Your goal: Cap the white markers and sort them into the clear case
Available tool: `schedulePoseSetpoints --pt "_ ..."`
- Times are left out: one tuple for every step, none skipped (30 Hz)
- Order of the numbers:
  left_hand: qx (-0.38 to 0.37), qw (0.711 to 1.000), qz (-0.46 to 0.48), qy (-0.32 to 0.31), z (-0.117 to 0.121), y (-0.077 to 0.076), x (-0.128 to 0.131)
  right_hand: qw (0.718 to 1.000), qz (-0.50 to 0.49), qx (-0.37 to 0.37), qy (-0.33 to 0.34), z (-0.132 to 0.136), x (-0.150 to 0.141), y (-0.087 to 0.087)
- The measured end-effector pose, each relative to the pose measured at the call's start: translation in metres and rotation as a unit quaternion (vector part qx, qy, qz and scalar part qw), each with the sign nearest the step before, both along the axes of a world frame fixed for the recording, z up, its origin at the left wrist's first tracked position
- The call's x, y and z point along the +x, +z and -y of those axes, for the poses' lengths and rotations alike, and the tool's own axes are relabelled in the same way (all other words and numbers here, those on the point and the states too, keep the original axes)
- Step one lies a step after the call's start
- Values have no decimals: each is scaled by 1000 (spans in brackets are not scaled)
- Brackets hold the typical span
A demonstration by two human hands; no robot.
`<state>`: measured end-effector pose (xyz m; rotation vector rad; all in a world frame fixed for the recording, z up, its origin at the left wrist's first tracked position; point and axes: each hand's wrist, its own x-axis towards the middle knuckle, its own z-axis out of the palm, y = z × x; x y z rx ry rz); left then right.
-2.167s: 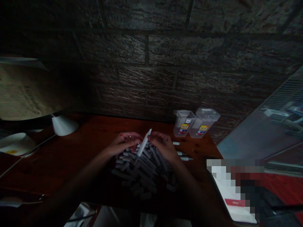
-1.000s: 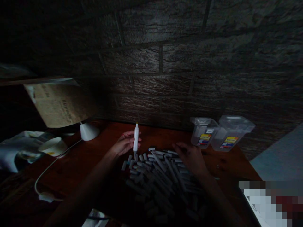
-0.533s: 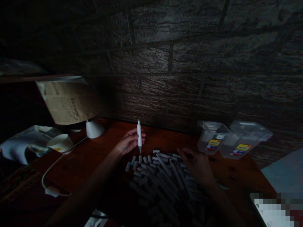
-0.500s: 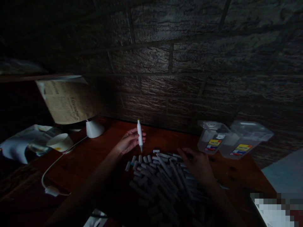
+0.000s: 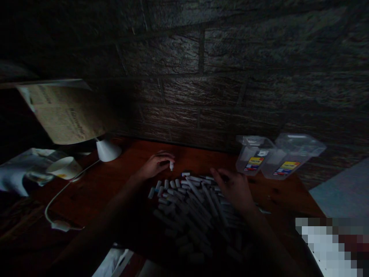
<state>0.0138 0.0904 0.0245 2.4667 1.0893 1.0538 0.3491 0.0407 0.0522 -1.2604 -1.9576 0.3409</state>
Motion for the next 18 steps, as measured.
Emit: schedulePoseSetpoints --pt "-1 1000 -19 4 -2 -4 -1 1000 0 -1 1 0 0 0" --pt "-11 999 -37 9 -4 -7 -2 1000 0 -1 2 0 0 0" --pt "-25 998 -53 16 -5 -11 -3 1000 1 1 3 0 0 -1" --pt "-42 997 -68 22 -6 -13 -5 1000 3 4 5 0 0 0" --pt "-58 995 -81 31 -7 -15 -6 1000 4 6 5 0 0 0" --pt "-70 992 -92 44 -7 -15 -8 1000 5 8 4 0 0 0" --pt "-78 990 -102 63 -6 -14 -9 1000 5 9 3 0 -1 1" --pt "-82 986 -113 87 -5 -13 -11 1000 5 8 3 1 -1 1" --pt "-85 982 -124 115 -4 -11 -12 1000 5 5 5 1 -2 2" --pt "-90 976 -136 143 -3 -8 -13 1000 5 1 11 1 -3 2" --pt "-98 969 -148 173 -1 -5 -13 1000 7 -6 19 2 -4 2" --pt "-110 960 -160 203 0 -3 -14 999 7 -13 28 2 -5 2" --pt "-123 950 -172 229 1 -1 -15 999 9 -20 39 3 -6 2" --pt "-134 941 -183 252 1 1 -15 998 13 -28 49 4 -7 1" --pt "-142 933 -189 271 2 2 -16 998 19 -34 58 5 -8 1" --pt "-147 928 -188 285 2 2 -16 996 28 -43 67 7 -10 1" --pt "-146 928 -175 296 2 2 -17 995 41 -50 78 9 -12 0" --pt "-144 928 -158 306 3 3 -18 993 55 -54 88 11 -14 0"
